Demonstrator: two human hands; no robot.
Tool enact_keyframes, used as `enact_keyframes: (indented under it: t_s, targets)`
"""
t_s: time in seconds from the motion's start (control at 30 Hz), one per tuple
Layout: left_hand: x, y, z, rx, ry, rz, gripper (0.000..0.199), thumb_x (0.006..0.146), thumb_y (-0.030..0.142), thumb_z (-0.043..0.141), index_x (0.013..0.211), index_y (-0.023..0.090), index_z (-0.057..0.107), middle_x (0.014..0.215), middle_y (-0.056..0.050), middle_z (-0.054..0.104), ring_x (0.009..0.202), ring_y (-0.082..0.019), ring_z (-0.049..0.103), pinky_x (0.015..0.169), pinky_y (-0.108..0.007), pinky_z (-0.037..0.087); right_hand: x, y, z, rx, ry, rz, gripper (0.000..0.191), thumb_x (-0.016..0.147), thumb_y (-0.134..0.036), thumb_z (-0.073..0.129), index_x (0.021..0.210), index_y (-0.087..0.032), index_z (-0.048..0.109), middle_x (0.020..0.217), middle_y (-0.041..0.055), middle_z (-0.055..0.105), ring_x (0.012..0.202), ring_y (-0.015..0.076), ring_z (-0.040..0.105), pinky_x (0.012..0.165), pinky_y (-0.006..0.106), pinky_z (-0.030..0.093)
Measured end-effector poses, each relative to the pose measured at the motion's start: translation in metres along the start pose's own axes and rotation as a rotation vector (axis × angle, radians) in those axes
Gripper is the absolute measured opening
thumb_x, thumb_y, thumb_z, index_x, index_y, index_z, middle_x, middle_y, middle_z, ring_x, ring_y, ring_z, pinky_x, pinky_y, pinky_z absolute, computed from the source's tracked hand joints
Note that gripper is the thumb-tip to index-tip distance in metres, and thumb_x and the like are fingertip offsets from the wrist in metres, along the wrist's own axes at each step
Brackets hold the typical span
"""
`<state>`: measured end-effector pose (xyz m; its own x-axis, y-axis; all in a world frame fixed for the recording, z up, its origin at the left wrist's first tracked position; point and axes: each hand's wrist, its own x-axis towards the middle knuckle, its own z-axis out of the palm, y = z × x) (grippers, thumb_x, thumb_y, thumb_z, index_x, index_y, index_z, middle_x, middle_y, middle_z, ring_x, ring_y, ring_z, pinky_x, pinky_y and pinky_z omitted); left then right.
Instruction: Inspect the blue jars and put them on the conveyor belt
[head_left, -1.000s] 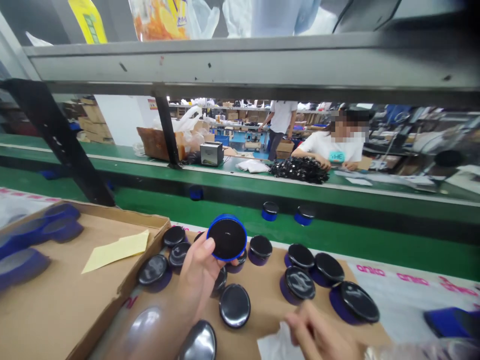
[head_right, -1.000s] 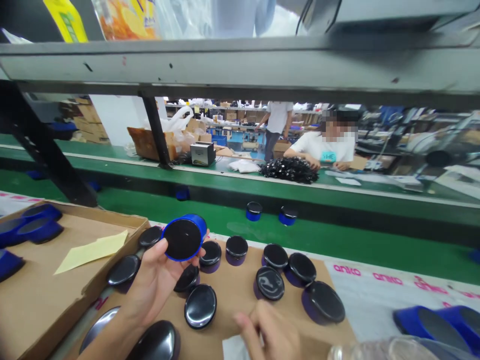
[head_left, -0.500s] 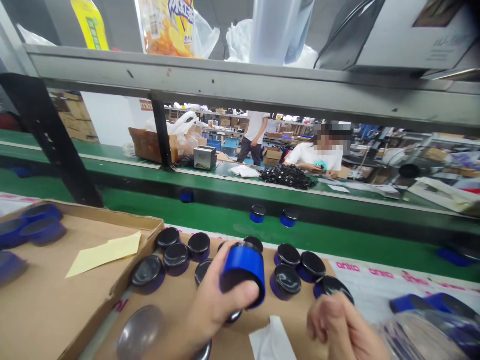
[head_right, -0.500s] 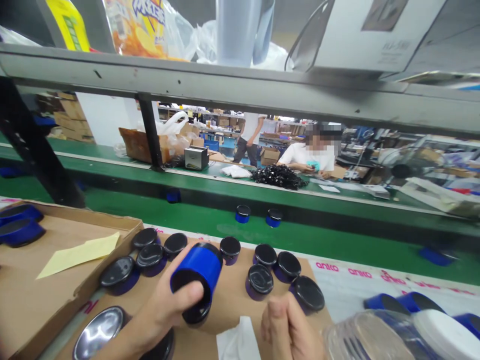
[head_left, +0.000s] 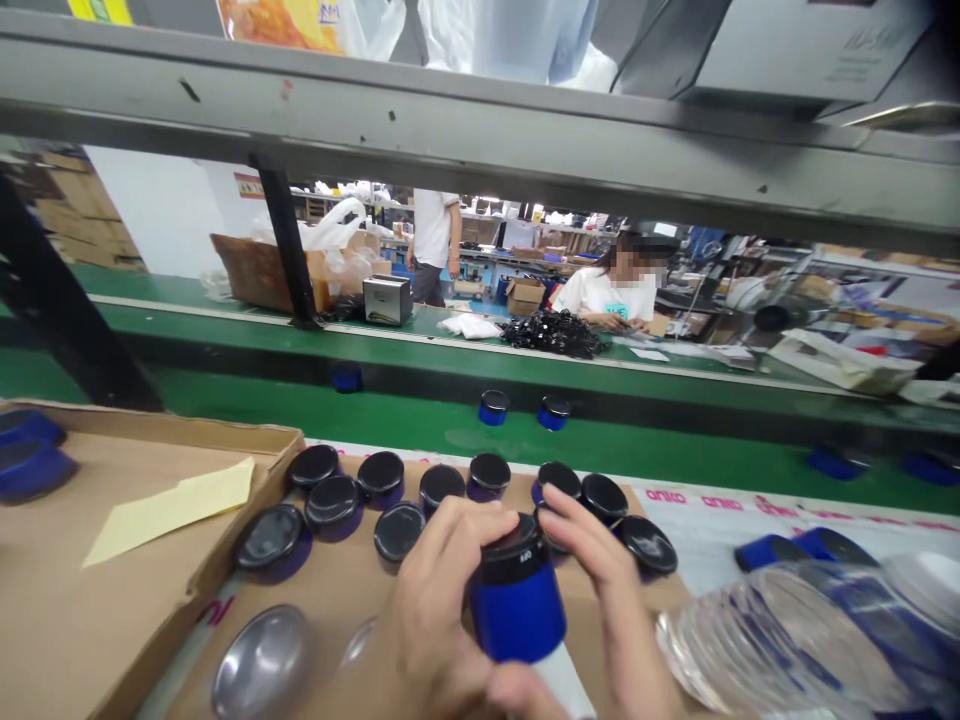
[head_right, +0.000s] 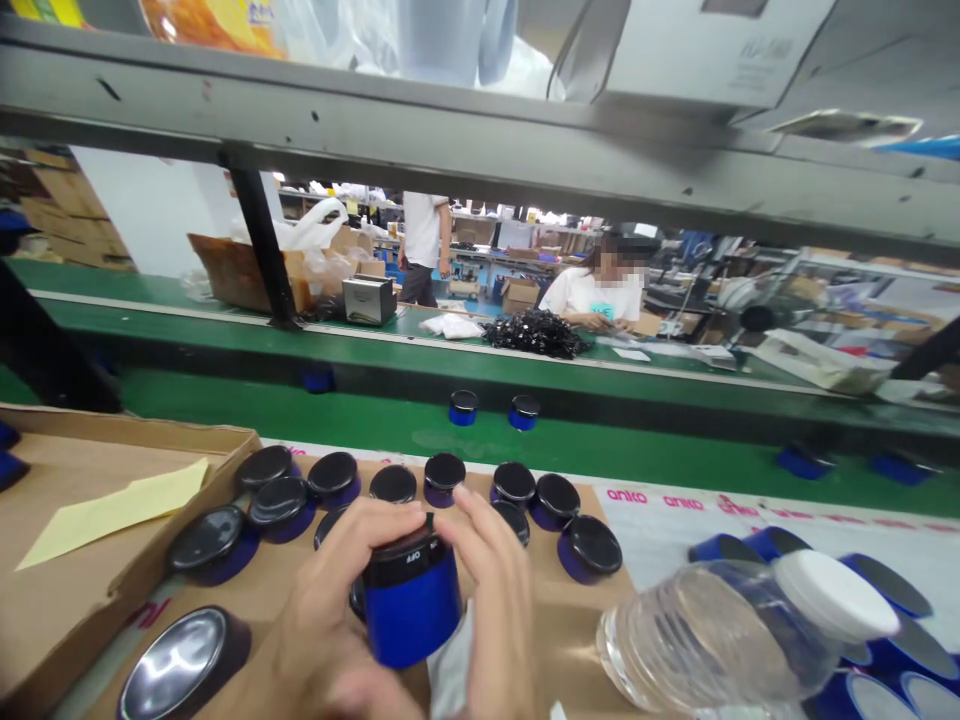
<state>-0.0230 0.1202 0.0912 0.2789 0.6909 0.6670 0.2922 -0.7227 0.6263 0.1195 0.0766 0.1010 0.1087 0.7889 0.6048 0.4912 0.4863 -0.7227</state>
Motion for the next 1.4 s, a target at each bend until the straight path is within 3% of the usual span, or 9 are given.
enact_keyframes:
  t_s: [0.1,0.27,0.37,0.57,0.87,0.97,1.07,1.23,1.4]
  targets:
    - [-0.001,0.000,-0.003,0.030,-0.049,0.020,0.043,0.091,0.031,0.063,0.132,0.030,0.049,0.119,-0.008,0.064,0.112,-0.025,0.067,0.094,-0.032,0.055,-0.008,0.007,0.009,-0.048,-0.160,0.081,0.075,0.097,-0.067,0.043,0.159,-0.039,0.012,0.166,-0.0055,0.029,0.151,0.0177,0.034,0.119,0.025,0.038]
    - [0.006,0.006,-0.002,0.120,-0.054,0.056,0.055,0.078,0.012,0.063,0.128,0.027,0.045,0.115,-0.009,0.064,0.105,-0.024,0.069,0.086,-0.033,0.059,-0.010,0.009,0.002,-0.138,-0.240,0.037,0.066,0.105,-0.054,0.035,0.161,-0.039,0.003,0.168,-0.0080,0.019,0.152,0.0156,0.024,0.119,0.023,0.038]
    - [0.007,0.007,0.001,0.158,-0.017,0.074,0.052,0.077,0.011,0.059,0.125,0.027,0.045,0.110,-0.010,0.064,0.100,-0.025,0.070,0.080,-0.035,0.060,-0.008,0.009,-0.004,-0.098,-0.269,0.059,0.061,0.108,-0.049,0.028,0.160,-0.041,-0.002,0.168,-0.0131,0.014,0.152,0.0077,0.018,0.120,0.015,0.027]
    - [0.000,0.002,0.006,0.207,-0.024,0.049,0.053,0.078,0.012,0.059,0.128,0.024,0.048,0.115,-0.013,0.062,0.105,-0.031,0.068,0.083,-0.043,0.060,-0.011,0.018,0.001,-0.070,-0.255,0.027,0.073,0.102,-0.056,0.042,0.161,-0.038,0.002,0.168,-0.0110,0.019,0.152,0.0087,0.024,0.121,0.017,0.025]
    - [0.010,0.010,0.002,0.123,-0.079,0.028,0.051,0.076,0.015,0.073,0.121,0.025,0.051,0.111,-0.006,0.067,0.100,-0.020,0.071,0.084,-0.029,0.060,-0.004,0.021,-0.009,0.093,-0.108,0.019,0.046,0.109,-0.021,0.036,0.150,-0.041,0.043,0.151,-0.0155,0.052,0.138,-0.0004,0.048,0.116,0.006,0.025]
    - [0.008,0.006,0.003,0.107,-0.072,0.029,0.047,0.080,0.019,0.067,0.122,0.026,0.050,0.113,-0.006,0.066,0.103,-0.021,0.070,0.084,-0.030,0.059,-0.009,0.022,-0.002,0.042,-0.089,0.056,0.046,0.106,-0.039,0.045,0.152,-0.038,0.041,0.152,-0.0122,0.052,0.139,0.0062,0.050,0.115,0.011,0.034]
    - [0.003,0.000,0.006,0.108,-0.065,0.028,0.045,0.083,0.019,0.057,0.127,0.027,0.050,0.117,-0.007,0.064,0.106,-0.022,0.067,0.086,-0.032,0.057,-0.015,0.021,0.008,-0.097,-0.095,0.111,0.068,0.096,-0.059,0.053,0.154,-0.029,0.034,0.152,-0.0025,0.053,0.137,0.0158,0.055,0.108,0.019,0.047]
    - [-0.004,0.000,0.014,0.186,0.028,0.020,0.045,0.083,0.013,0.055,0.125,0.027,0.045,0.115,-0.004,0.063,0.104,-0.020,0.063,0.091,-0.032,0.050,-0.011,0.019,0.009,0.015,-0.107,0.289,0.055,0.103,-0.061,0.034,0.147,-0.028,0.041,0.148,-0.0044,0.057,0.138,0.0126,0.053,0.108,0.017,0.041]
    - [-0.008,0.000,0.016,0.272,0.041,0.044,0.044,0.086,0.009,0.050,0.128,0.024,0.046,0.119,-0.008,0.057,0.105,-0.024,0.059,0.093,-0.036,0.048,-0.002,0.016,0.009,0.100,-0.143,0.341,0.080,0.089,-0.079,0.046,0.144,-0.022,0.041,0.143,0.0002,0.062,0.132,0.0129,0.059,0.097,0.012,0.045]
